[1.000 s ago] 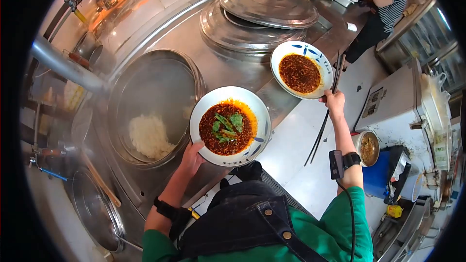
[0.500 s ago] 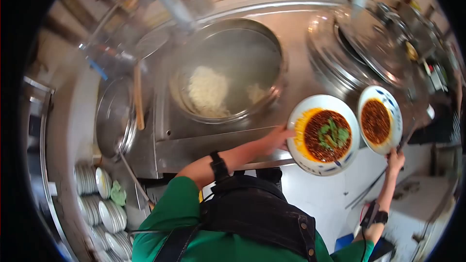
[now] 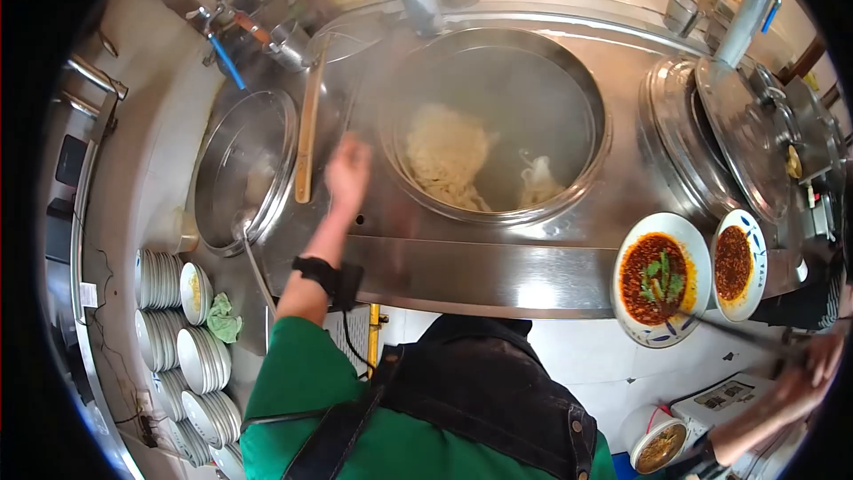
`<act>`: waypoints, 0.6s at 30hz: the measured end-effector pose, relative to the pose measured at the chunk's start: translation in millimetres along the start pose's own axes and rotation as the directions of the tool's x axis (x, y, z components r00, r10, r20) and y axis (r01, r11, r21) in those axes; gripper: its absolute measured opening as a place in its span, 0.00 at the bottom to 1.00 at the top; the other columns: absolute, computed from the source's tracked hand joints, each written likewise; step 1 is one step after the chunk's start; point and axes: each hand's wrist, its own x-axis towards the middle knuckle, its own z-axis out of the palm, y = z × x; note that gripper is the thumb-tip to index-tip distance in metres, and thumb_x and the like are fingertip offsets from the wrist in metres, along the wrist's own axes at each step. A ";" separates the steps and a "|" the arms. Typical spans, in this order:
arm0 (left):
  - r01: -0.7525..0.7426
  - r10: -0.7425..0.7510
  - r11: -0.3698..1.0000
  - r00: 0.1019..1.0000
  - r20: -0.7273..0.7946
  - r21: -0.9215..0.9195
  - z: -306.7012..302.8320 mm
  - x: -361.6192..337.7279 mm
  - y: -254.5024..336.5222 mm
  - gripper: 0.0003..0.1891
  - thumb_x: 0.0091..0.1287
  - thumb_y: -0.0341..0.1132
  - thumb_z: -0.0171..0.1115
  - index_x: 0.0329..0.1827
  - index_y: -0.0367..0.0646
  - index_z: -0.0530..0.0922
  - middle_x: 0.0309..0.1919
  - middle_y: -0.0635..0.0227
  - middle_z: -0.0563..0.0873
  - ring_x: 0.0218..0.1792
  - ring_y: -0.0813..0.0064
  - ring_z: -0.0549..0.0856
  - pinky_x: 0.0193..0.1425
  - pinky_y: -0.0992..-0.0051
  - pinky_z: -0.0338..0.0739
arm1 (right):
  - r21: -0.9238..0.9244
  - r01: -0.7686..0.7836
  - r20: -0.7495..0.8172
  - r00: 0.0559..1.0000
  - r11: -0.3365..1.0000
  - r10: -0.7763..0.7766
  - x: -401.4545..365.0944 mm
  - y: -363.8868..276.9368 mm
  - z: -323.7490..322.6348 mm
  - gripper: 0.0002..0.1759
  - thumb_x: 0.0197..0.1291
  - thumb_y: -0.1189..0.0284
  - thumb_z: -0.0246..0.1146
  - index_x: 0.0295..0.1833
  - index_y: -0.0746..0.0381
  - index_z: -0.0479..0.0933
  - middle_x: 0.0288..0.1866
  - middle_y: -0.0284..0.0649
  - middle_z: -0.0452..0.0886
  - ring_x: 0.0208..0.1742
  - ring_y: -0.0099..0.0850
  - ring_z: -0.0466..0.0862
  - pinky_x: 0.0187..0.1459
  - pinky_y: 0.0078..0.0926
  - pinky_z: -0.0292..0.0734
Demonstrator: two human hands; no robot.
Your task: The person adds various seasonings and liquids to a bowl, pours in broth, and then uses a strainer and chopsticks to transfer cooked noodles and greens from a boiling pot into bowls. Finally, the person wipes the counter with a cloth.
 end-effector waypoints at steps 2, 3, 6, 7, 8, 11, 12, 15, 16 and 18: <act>0.040 0.013 0.935 0.989 -0.146 0.353 -23.5 34.5 -88.4 0.22 0.57 0.40 0.59 0.53 0.40 0.71 0.40 0.53 0.79 0.42 0.53 0.79 0.45 0.62 0.74 | -0.103 0.037 0.007 0.999 0.994 -0.036 -59.9 24.8 102.5 0.20 0.63 0.68 0.50 0.59 0.65 0.63 0.23 0.27 0.60 0.25 0.15 0.60 0.28 0.11 0.55; 0.082 -0.037 0.903 0.993 -0.112 0.422 -30.6 40.4 -107.8 0.25 0.56 0.41 0.59 0.55 0.40 0.69 0.41 0.52 0.78 0.43 0.52 0.78 0.45 0.61 0.73 | -0.108 0.006 0.103 0.995 0.994 0.005 -74.4 54.0 120.0 0.21 0.63 0.67 0.51 0.59 0.65 0.63 0.23 0.27 0.59 0.23 0.15 0.59 0.27 0.12 0.54; 0.094 -0.124 0.867 0.992 0.030 0.490 -38.3 45.1 -137.9 0.30 0.54 0.43 0.62 0.59 0.42 0.66 0.43 0.54 0.75 0.45 0.53 0.76 0.45 0.60 0.73 | -0.025 -0.238 0.265 0.935 0.971 0.235 -129.0 119.8 163.7 0.21 0.64 0.68 0.52 0.59 0.65 0.64 0.24 0.27 0.62 0.26 0.16 0.63 0.34 0.16 0.64; 0.040 -0.071 0.871 0.996 0.046 0.490 -35.6 45.1 -146.3 0.32 0.53 0.42 0.62 0.61 0.44 0.63 0.44 0.54 0.75 0.45 0.54 0.76 0.45 0.60 0.73 | -0.046 -0.276 0.267 0.923 0.960 0.278 -140.7 130.3 168.9 0.20 0.64 0.68 0.51 0.59 0.66 0.64 0.25 0.28 0.64 0.27 0.17 0.64 0.36 0.18 0.65; -0.021 -0.015 0.874 0.997 0.070 0.485 -33.2 45.8 -147.4 0.34 0.53 0.41 0.63 0.63 0.45 0.61 0.44 0.54 0.75 0.45 0.54 0.76 0.45 0.61 0.73 | -0.074 -0.313 0.261 0.910 0.947 0.321 -148.2 134.6 172.2 0.20 0.65 0.68 0.50 0.59 0.66 0.63 0.26 0.29 0.65 0.29 0.18 0.66 0.38 0.19 0.66; -0.029 -0.079 0.863 0.978 0.193 0.505 -35.3 62.5 -137.0 0.38 0.52 0.38 0.63 0.67 0.48 0.55 0.45 0.54 0.74 0.46 0.55 0.76 0.46 0.61 0.73 | -0.317 -0.429 0.340 0.781 0.846 0.524 -143.0 121.4 165.3 0.21 0.66 0.66 0.48 0.59 0.69 0.63 0.28 0.33 0.70 0.33 0.21 0.71 0.40 0.21 0.67; 0.063 -0.201 0.868 0.951 0.233 0.492 -36.6 71.0 -125.3 0.40 0.51 0.35 0.61 0.68 0.50 0.52 0.46 0.53 0.75 0.47 0.54 0.76 0.48 0.61 0.73 | -0.426 -0.434 0.339 0.737 0.794 0.585 -138.6 116.4 157.9 0.20 0.65 0.65 0.51 0.55 0.69 0.68 0.31 0.36 0.73 0.34 0.21 0.73 0.37 0.21 0.70; 0.139 -0.229 0.926 0.947 0.227 0.352 -25.2 84.7 -126.1 0.38 0.50 0.33 0.59 0.67 0.48 0.54 0.50 0.52 0.75 0.49 0.53 0.75 0.49 0.63 0.72 | -0.771 -0.167 0.396 0.629 0.614 0.669 -117.0 82.1 142.2 0.18 0.56 0.63 0.62 0.42 0.69 0.77 0.31 0.37 0.78 0.29 0.22 0.75 0.30 0.19 0.71; 0.211 -0.266 0.938 0.947 0.181 0.276 -25.5 86.0 -121.7 0.38 0.50 0.31 0.58 0.67 0.45 0.55 0.51 0.51 0.74 0.51 0.54 0.75 0.50 0.65 0.72 | -0.800 -0.136 0.406 0.594 0.584 0.695 -111.4 65.3 147.5 0.17 0.53 0.63 0.65 0.38 0.68 0.79 0.27 0.35 0.79 0.28 0.21 0.75 0.31 0.17 0.71; 0.269 -0.300 0.943 0.942 0.152 0.196 -19.8 85.6 -129.5 0.37 0.49 0.30 0.58 0.66 0.43 0.56 0.52 0.50 0.74 0.53 0.56 0.75 0.50 0.68 0.72 | -0.865 -0.033 0.381 0.605 0.500 0.699 -110.5 45.2 156.2 0.14 0.52 0.65 0.66 0.35 0.66 0.80 0.24 0.35 0.79 0.27 0.19 0.75 0.30 0.17 0.71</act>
